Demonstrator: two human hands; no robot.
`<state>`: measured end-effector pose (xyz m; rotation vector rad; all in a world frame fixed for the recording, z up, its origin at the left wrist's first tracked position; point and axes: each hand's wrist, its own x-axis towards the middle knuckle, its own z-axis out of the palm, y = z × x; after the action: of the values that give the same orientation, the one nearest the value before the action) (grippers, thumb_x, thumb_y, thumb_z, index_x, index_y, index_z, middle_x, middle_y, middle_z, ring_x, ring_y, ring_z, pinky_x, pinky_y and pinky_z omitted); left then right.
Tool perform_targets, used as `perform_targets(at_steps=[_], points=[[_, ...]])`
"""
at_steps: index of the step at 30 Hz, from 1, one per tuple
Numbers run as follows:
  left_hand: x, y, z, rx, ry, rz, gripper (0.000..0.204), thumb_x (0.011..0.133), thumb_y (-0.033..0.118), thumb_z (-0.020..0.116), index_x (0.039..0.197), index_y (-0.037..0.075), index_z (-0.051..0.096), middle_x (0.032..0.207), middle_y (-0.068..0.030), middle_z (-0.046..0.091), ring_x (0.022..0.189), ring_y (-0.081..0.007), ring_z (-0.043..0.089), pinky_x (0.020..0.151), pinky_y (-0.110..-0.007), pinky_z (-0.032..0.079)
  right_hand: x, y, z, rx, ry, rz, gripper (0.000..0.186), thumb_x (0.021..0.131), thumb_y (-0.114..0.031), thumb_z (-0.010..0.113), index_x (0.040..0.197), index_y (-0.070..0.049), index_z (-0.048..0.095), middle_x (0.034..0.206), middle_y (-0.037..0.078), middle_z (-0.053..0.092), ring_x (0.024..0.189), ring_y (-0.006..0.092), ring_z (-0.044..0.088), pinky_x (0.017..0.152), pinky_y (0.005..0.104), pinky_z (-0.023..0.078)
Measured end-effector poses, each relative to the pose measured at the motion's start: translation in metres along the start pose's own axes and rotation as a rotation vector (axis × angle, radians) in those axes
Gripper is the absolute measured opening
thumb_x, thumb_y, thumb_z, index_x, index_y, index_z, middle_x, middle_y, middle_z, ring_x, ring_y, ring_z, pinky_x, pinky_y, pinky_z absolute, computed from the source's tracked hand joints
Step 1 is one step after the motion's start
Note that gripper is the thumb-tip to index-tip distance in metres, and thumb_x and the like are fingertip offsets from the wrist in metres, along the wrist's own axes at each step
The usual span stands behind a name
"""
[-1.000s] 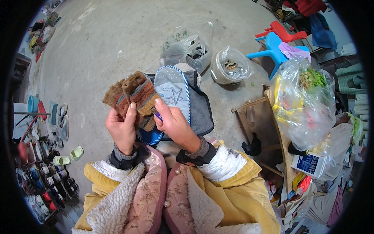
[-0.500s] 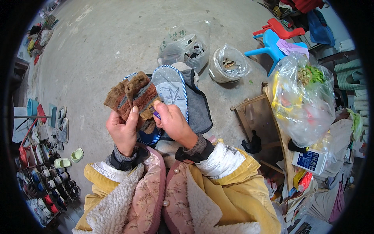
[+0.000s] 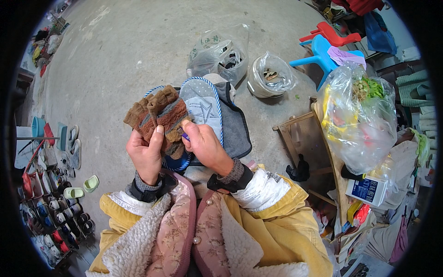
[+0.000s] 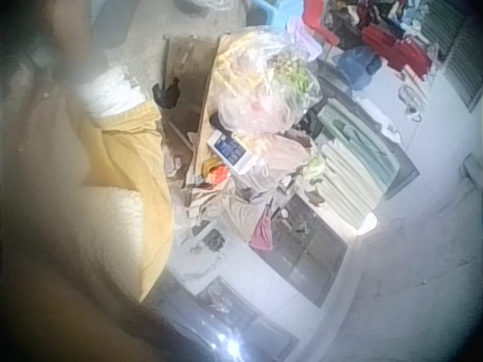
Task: The person sits on the floor and sews a brown glove using a needle and thread. They pull the thread through the glove repeatedly, then use a lighter to melt the thread end and place the glove aside.
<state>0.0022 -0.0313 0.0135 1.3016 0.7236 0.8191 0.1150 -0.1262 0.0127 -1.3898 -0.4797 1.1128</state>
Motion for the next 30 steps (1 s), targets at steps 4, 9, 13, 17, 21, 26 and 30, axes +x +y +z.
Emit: perform_targets(at_steps=[4, 9, 13, 17, 21, 26, 30], points=[[0.0002, -0.0006, -0.0006, 0.000, -0.010, 0.022, 0.028, 0.086, 0.000, 0.063, 0.114, -0.006, 0.058, 0.105, -0.0084, 0.065, 0.093, -0.0119, 0.061, 0.082, -0.027, 0.050, 0.0002, 0.0011, 0.0002, 0.002, -0.001, -0.008, 0.048, 0.100, -0.033, 0.032, 0.061, -0.008, 0.043, 0.052, -0.003, 0.037, 0.045, 0.0058, 0.031, 0.043, 0.0233, 0.023], [0.0012, -0.0009, -0.0004, -0.026, -0.010, 0.019, 0.029, 0.087, 0.000, 0.063, 0.114, -0.007, 0.058, 0.106, -0.0083, 0.065, 0.093, -0.0119, 0.061, 0.082, -0.027, 0.049, 0.0000, -0.0025, 0.0018, -0.026, 0.026, 0.003, 0.049, 0.100, -0.035, 0.033, 0.061, -0.009, 0.042, 0.053, -0.004, 0.038, 0.045, 0.0057, 0.030, 0.043, 0.0233, 0.023], [0.0006, 0.0003, -0.0007, -0.034, -0.004, -0.016, 0.028, 0.087, 0.001, 0.063, 0.114, -0.006, 0.058, 0.106, -0.0082, 0.065, 0.093, -0.0119, 0.061, 0.083, -0.027, 0.049, 0.0006, -0.0047, 0.0023, 0.009, 0.025, 0.044, 0.048, 0.100, -0.036, 0.033, 0.061, -0.009, 0.042, 0.053, -0.004, 0.037, 0.045, 0.0055, 0.030, 0.043, 0.0231, 0.023], [0.0003, 0.0004, -0.0007, -0.044, -0.015, -0.014, 0.028, 0.087, 0.001, 0.062, 0.114, -0.006, 0.058, 0.106, -0.0083, 0.065, 0.093, -0.0119, 0.061, 0.083, -0.027, 0.049, 0.0003, -0.0025, 0.0008, 0.039, 0.000, 0.038, 0.047, 0.100, -0.035, 0.032, 0.062, -0.009, 0.042, 0.053, -0.004, 0.037, 0.045, 0.0054, 0.030, 0.042, 0.0229, 0.022], [0.0006, -0.0003, -0.0010, -0.023, -0.012, -0.015, 0.027, 0.087, 0.001, 0.063, 0.113, -0.006, 0.059, 0.106, -0.0085, 0.065, 0.093, -0.0121, 0.061, 0.083, -0.027, 0.049, 0.0015, 0.0005, 0.0006, 0.031, 0.001, 0.011, 0.046, 0.100, -0.034, 0.032, 0.063, -0.009, 0.042, 0.053, -0.004, 0.036, 0.044, 0.0054, 0.030, 0.042, 0.0229, 0.023], [0.0007, -0.0006, -0.0015, -0.022, -0.008, -0.021, 0.027, 0.087, 0.002, 0.063, 0.112, -0.006, 0.059, 0.106, -0.0084, 0.065, 0.093, -0.0121, 0.061, 0.082, -0.028, 0.049, 0.0023, -0.0011, 0.0031, -0.004, 0.015, 0.004, 0.048, 0.101, -0.036, 0.034, 0.063, -0.008, 0.042, 0.053, -0.004, 0.036, 0.045, 0.0053, 0.030, 0.043, 0.0225, 0.023], [0.0013, -0.0007, -0.0019, -0.036, -0.005, -0.046, 0.027, 0.087, 0.002, 0.063, 0.112, -0.006, 0.059, 0.105, -0.0083, 0.065, 0.092, -0.0120, 0.061, 0.082, -0.027, 0.050, 0.0010, -0.0033, 0.0034, -0.002, 0.012, 0.039, 0.047, 0.101, -0.037, 0.034, 0.064, -0.008, 0.042, 0.054, -0.005, 0.036, 0.045, 0.0051, 0.030, 0.043, 0.0223, 0.023]])
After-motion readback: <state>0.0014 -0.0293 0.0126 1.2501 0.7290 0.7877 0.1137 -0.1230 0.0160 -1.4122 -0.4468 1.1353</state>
